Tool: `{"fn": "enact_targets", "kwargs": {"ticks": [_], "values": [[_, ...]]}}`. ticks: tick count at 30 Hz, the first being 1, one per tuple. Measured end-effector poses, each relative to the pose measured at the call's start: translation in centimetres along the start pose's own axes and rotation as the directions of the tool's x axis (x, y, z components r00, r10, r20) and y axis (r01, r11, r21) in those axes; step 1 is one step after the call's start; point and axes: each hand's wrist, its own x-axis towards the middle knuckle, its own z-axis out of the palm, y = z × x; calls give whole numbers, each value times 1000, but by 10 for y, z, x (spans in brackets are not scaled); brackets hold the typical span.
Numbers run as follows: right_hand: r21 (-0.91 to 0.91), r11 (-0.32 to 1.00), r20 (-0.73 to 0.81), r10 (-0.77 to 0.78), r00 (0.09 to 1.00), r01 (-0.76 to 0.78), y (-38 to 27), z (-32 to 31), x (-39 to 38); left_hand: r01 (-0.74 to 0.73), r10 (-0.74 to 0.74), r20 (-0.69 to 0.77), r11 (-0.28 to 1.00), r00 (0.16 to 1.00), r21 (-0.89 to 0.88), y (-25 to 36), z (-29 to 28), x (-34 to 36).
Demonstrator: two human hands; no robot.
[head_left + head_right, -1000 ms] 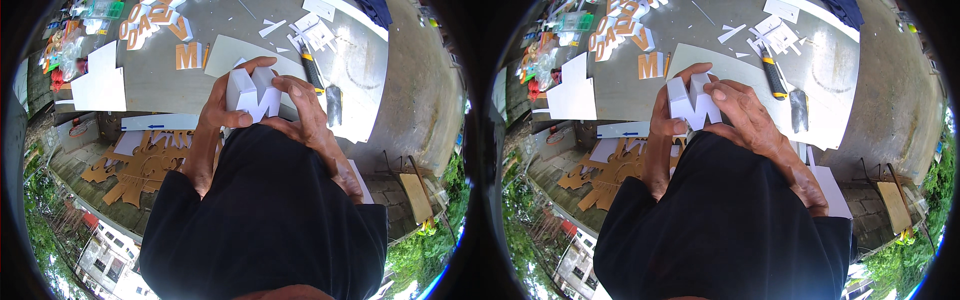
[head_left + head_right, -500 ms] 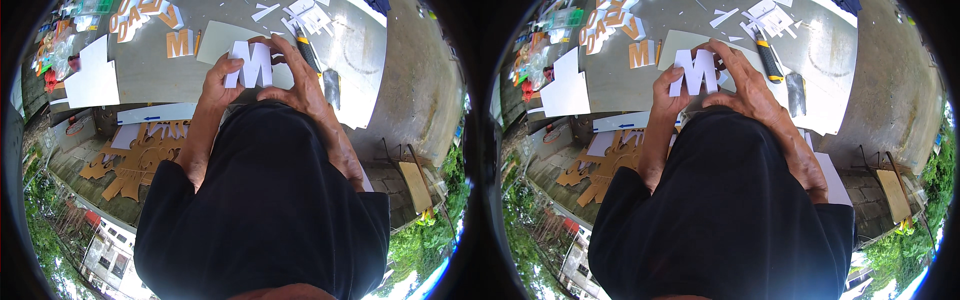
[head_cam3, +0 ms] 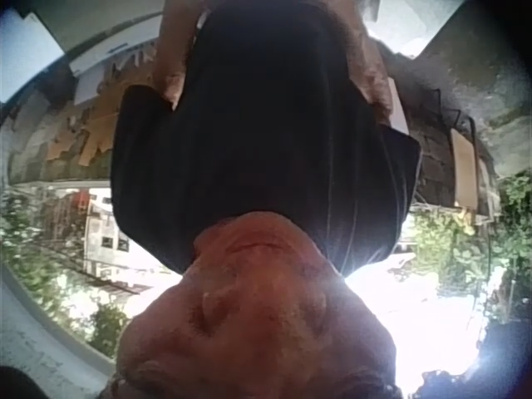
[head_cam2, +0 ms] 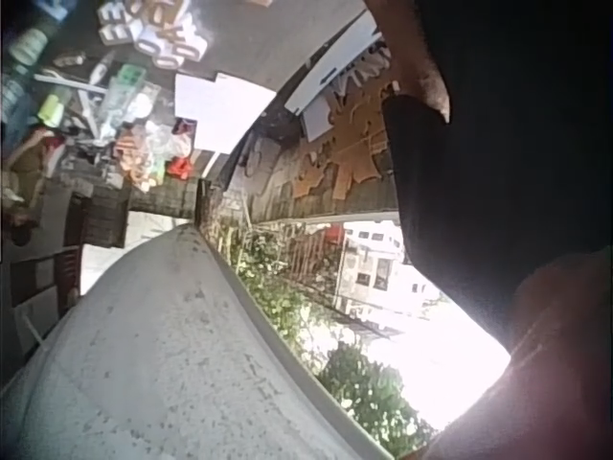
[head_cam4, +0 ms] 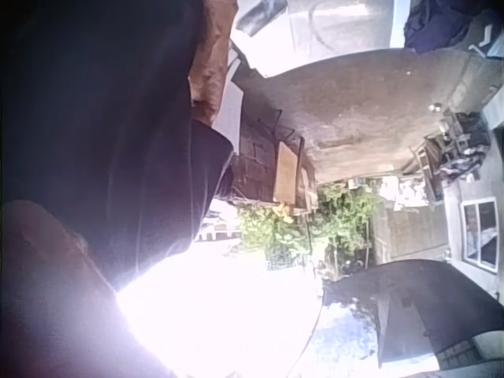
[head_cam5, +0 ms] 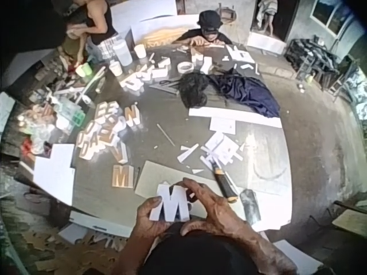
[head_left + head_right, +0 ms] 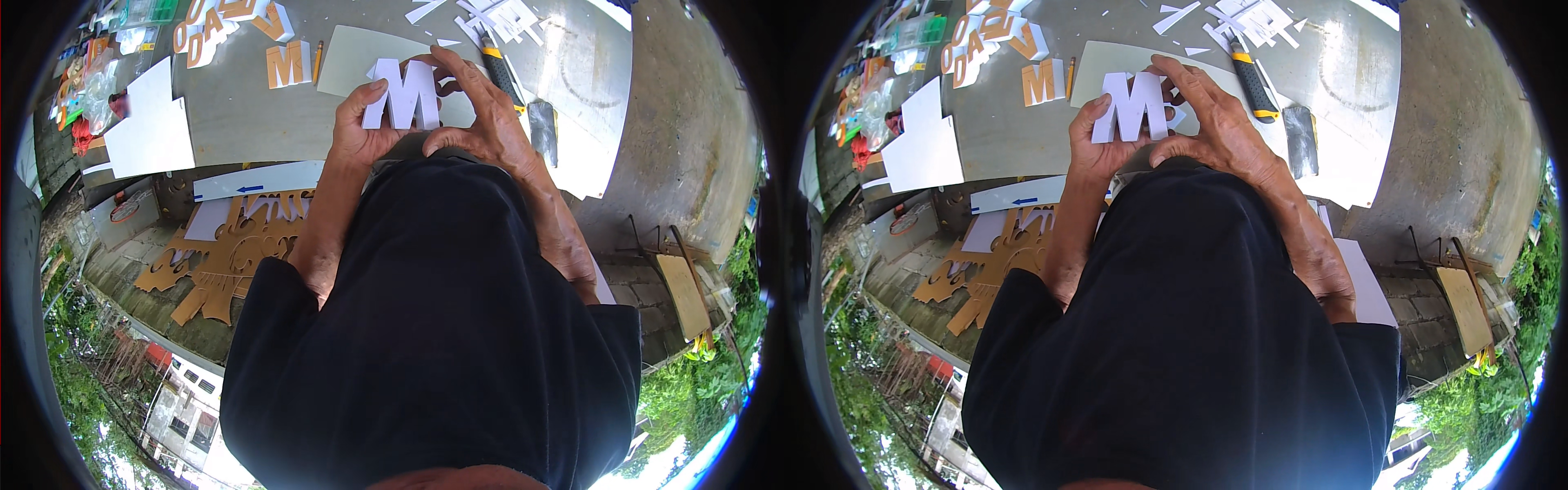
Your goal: Cutting and assembling 3D foam letters for signs.
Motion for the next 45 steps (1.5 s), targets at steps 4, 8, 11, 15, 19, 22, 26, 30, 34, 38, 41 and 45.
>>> {"fn": "enact_targets", "kwargs": {"ticks": [4,8,11,15,19,22,26,30,34,38,41,45], "values": [[5,1000,-3,13,1000,-13,0,0,0,-17,17,-19,1000,1000,11,-2,-5,1],[10,1000,0,27,1000,-27,-5,-1,0,-31,30,25,999,999,35,1,-1,0],[22,999,-2,45,999,-45,-6,-1,1,-44,42,67,998,997,33,1,0,2],[12,998,5,56,998,-56,-8,-1,1,-52,51,38,998,998,28,1,2,0],[-40,997,-16,63,998,-64,-5,3,-1,-46,45,32,998,998,39,0,0,0],[-8,997,-10,75,997,-75,-8,3,1,-48,47,9,999,999,23,-3,-7,1],[-2,998,-13,58,998,-58,-8,3,1,-44,44,1,999,999,0,-2,-9,2],[-42,999,-10,30,999,-30,-6,4,2,-56,56,-11,998,998,-1,-2,-9,2],[42,998,2,37,999,-37,-9,2,5,-67,68,-31,997,997,32,-1,-7,3],[40,994,-4,105,994,-105,-6,2,3,-79,81,-43,996,996,46,-4,-14,7],[74,991,19,114,993,-115,-6,-5,4,-66,68,-28,996,997,61,-6,-15,9],[157,977,27,143,989,-145,-6,-11,1,-44,44,-10,997,999,56,-4,-13,9]]}}
